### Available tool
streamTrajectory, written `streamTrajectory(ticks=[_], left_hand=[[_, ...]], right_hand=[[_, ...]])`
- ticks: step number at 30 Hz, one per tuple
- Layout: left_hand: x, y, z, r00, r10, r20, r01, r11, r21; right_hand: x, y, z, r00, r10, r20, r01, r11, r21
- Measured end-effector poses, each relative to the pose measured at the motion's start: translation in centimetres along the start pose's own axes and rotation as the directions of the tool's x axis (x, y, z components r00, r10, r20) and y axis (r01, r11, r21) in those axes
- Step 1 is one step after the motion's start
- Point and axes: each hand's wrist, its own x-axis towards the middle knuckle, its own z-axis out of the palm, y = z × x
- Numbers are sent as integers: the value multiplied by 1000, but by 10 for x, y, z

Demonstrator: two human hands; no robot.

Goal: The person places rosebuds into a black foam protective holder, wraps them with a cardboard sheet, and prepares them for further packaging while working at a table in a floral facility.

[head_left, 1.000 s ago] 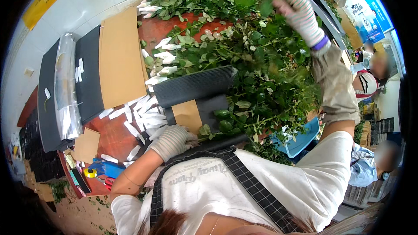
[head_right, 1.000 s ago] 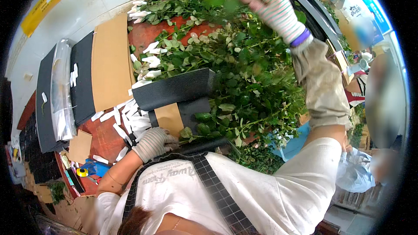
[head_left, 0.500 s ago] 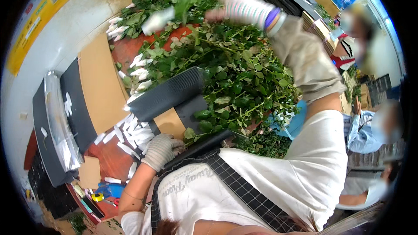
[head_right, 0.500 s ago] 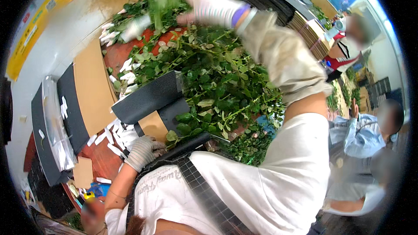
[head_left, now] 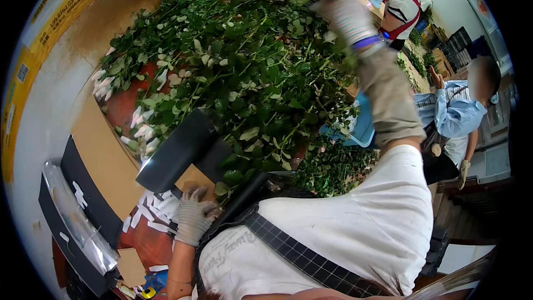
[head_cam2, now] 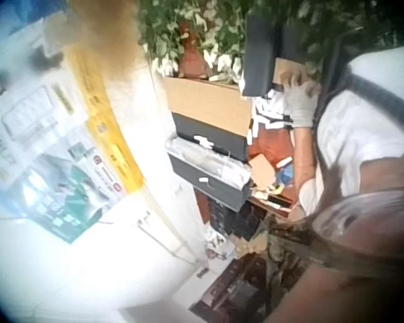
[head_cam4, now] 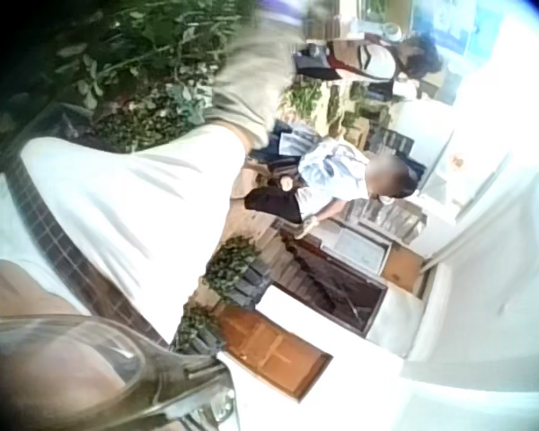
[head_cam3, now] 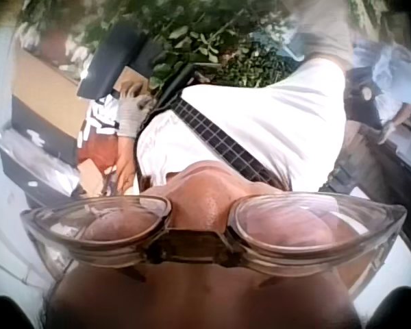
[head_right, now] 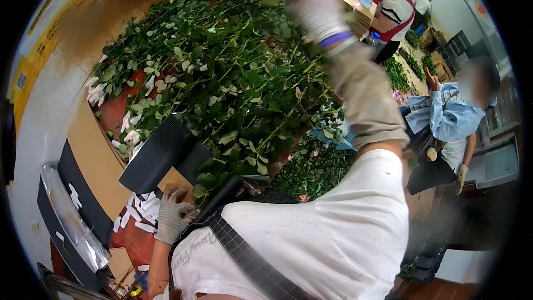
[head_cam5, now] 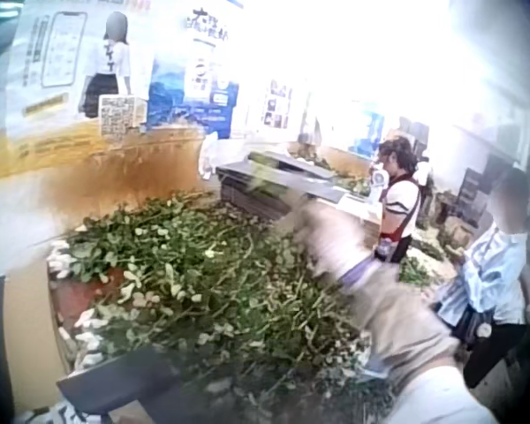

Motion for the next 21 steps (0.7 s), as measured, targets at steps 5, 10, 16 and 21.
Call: streamTrajectory(ticks=[5,10,16,21], left_hand=[[-1,-2,3,1000,9,6,-9,999,-48],[-1,-1,-3,998,-22,61,23,1000,-11],[2,4,-12,998,-23,56,25,999,-28],[0,0,-7,999,-34,39,35,999,-38]], right_hand=[[47,83,-137,828,283,-484,155,713,684],[29,58,-169,789,200,-580,473,405,783],[72,105,-60,858,180,-482,349,484,802],[60,86,156,766,221,603,-581,-163,797]])
